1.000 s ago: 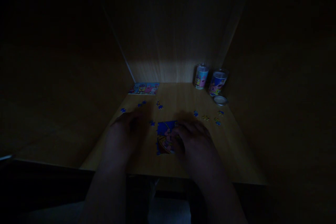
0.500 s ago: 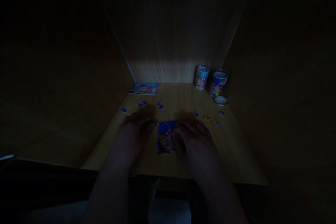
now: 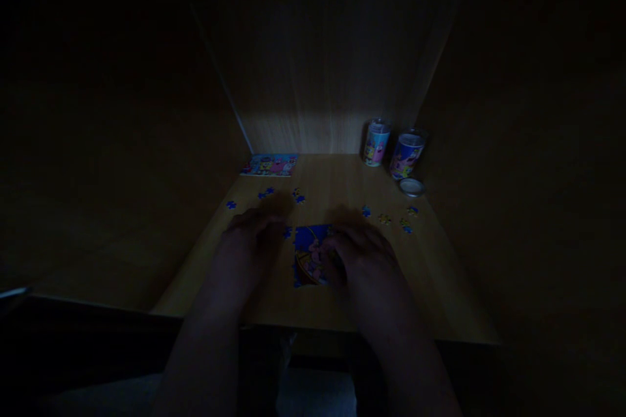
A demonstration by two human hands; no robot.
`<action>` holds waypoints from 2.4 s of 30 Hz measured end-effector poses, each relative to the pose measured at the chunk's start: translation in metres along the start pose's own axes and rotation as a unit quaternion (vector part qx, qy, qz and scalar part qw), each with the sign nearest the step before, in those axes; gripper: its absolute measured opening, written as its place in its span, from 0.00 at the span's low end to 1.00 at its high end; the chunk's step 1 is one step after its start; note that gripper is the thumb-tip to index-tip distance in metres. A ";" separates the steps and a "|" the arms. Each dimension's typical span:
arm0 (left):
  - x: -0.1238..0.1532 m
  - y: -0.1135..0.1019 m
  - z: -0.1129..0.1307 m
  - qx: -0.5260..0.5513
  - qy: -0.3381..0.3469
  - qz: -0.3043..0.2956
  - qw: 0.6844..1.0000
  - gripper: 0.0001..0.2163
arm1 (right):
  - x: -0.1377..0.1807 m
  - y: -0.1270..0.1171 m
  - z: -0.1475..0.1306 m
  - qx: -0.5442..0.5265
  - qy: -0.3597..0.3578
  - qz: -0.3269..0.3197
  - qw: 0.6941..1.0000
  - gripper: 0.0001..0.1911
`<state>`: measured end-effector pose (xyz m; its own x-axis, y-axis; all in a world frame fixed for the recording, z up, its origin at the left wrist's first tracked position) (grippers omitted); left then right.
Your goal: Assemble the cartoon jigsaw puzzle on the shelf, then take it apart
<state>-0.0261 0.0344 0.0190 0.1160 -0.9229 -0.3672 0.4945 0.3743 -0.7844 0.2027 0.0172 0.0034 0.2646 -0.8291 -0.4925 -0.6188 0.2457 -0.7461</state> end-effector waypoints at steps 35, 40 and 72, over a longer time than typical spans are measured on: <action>0.009 -0.036 0.002 -0.149 -0.073 -0.155 0.974 0.09 | 0.002 0.002 0.004 -0.004 0.012 -0.007 1.000 0.07; 0.004 -0.042 -0.006 -0.155 -0.071 -0.042 0.985 0.13 | 0.000 0.001 0.003 -0.007 0.012 -0.015 1.000 0.06; 0.003 -0.007 -0.004 0.145 0.009 -0.067 0.987 0.05 | 0.001 0.004 0.006 -0.006 0.003 -0.008 1.000 0.06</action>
<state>-0.0328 0.0296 0.0216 0.0182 -0.9597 -0.2803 0.7308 0.2041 -0.6514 0.2051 0.0201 -0.0025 0.2710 -0.8355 -0.4781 -0.6235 0.2261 -0.7484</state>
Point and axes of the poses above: each hand's wrist, its own x-axis away from the middle knuckle, its own y-axis out of the palm, z = x × y, the point moved 4 cm from there along -x, towards the middle knuckle, and after that the axes turned 8 degrees about z, right-handed, at the moved point
